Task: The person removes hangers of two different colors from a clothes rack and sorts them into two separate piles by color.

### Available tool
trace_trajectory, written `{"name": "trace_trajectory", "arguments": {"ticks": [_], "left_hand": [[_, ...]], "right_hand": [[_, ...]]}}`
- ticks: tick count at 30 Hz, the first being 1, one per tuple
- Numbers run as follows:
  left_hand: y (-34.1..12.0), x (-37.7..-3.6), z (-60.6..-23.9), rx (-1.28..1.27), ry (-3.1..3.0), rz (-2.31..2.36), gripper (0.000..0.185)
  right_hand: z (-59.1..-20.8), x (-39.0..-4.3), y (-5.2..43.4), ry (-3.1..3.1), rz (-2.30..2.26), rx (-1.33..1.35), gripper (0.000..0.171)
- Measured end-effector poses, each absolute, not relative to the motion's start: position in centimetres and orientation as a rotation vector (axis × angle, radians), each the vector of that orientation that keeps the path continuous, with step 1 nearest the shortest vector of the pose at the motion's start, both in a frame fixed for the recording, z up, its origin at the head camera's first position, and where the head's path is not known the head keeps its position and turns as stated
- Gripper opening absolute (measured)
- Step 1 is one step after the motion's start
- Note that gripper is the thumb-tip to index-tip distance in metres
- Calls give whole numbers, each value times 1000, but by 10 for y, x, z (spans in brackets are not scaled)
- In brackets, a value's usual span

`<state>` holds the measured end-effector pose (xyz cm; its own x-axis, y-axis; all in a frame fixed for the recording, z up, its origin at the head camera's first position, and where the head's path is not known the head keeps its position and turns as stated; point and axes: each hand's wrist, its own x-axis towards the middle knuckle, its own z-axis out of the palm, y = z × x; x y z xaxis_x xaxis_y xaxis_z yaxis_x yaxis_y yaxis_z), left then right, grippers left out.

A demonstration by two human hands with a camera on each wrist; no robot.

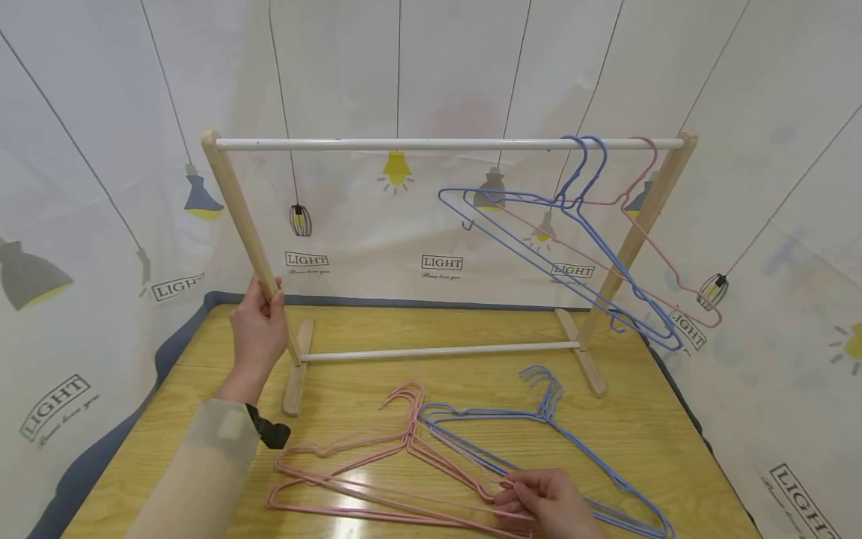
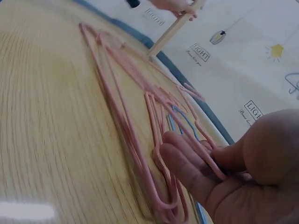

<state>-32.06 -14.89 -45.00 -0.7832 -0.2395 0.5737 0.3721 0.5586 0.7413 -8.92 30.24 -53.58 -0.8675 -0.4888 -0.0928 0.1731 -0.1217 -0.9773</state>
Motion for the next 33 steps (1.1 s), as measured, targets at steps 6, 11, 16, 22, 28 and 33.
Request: {"name": "trace_trajectory", "arguments": {"ticks": [6,11,16,22,28,33], "left_hand": [[-150,-321,-451,-112,-2145,-1237,25],[-149,-321,-452,-106,-2150,-1247,28],[-149,-322,-452,-111,-2151,-1245,27],[-149,-322,-453,-112,-2154,-1245,25],[-149,-321,-452,-102,-2157,-1259,28],[-149,-320,-451,-109,-2150,-1261,27]], "right_hand": [[-534,-91,302,2395,-1588,-609,21],[-524,-94,302,2783,-1356,-893,11],[-497,-99,305,3020,-1353,-746,17],[-449,-116,330,3285,-1488,-484,24],[-406,-133,363,3433,-1677,-262,22],[-385,-145,383,3545,-1917,-268,21]]}}
